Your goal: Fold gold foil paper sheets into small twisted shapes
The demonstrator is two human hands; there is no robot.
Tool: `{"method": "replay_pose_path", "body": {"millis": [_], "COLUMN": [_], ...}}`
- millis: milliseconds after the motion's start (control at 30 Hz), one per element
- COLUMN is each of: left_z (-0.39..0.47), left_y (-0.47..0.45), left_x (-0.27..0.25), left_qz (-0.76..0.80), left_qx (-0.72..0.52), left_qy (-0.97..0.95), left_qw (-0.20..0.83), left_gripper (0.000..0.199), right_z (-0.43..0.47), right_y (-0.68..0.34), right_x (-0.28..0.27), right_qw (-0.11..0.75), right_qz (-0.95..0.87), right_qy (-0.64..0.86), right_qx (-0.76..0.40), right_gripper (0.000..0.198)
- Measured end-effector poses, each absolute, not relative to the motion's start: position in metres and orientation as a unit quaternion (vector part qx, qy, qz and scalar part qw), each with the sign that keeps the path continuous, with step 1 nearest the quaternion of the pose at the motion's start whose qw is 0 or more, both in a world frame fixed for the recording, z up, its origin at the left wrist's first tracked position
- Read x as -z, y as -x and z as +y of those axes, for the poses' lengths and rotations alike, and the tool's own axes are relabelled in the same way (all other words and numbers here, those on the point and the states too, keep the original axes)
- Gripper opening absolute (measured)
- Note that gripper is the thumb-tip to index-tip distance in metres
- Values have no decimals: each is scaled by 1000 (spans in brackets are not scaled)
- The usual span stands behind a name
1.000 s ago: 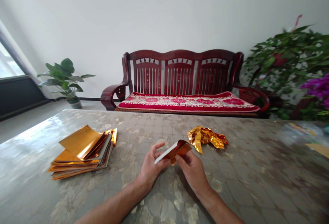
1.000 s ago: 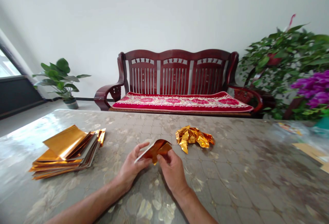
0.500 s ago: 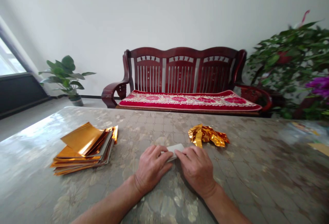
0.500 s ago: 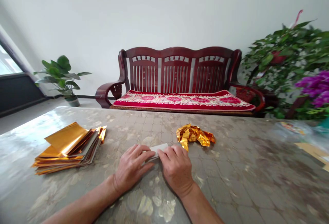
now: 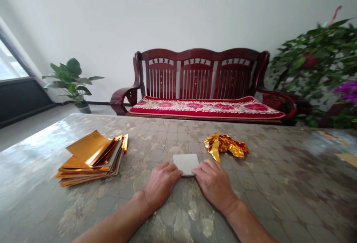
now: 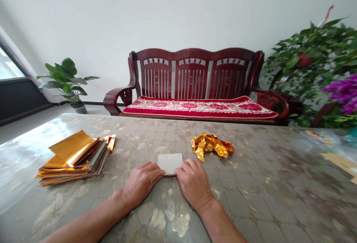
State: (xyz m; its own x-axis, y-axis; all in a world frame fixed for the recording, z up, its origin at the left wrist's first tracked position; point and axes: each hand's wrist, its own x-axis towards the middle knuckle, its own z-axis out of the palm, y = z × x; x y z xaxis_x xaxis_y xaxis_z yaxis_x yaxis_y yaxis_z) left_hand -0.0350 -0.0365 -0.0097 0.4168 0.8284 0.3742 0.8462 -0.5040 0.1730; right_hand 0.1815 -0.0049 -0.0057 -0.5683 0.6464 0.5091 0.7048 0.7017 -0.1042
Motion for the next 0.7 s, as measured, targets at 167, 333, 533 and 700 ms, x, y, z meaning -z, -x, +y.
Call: {"method": "replay_pose_path", "body": {"millis": [167, 333, 533, 700], "left_z": [-39, -37, -34, -29], "left_y": [35, 35, 34, 34], "left_x": [6, 1, -3, -6], "left_qz": [-509, -525, -563, -616], "left_qx": [186, 209, 226, 205], "left_qy": [840, 822, 781, 737], "left_qw": [-16, -70, -145, -186], "left_gripper": [25, 27, 23, 23], "right_z": [-4, -2, 0, 1], "right_y": [-187, -186, -184, -181], "right_x": [7, 5, 3, 2], "right_qw": [250, 230, 222, 216], "right_qz": [-891, -885, -875, -867], "right_qy": [379, 404, 427, 446], "right_qx": [14, -24, -41, -58], "right_gripper": [7, 12, 19, 15]}}
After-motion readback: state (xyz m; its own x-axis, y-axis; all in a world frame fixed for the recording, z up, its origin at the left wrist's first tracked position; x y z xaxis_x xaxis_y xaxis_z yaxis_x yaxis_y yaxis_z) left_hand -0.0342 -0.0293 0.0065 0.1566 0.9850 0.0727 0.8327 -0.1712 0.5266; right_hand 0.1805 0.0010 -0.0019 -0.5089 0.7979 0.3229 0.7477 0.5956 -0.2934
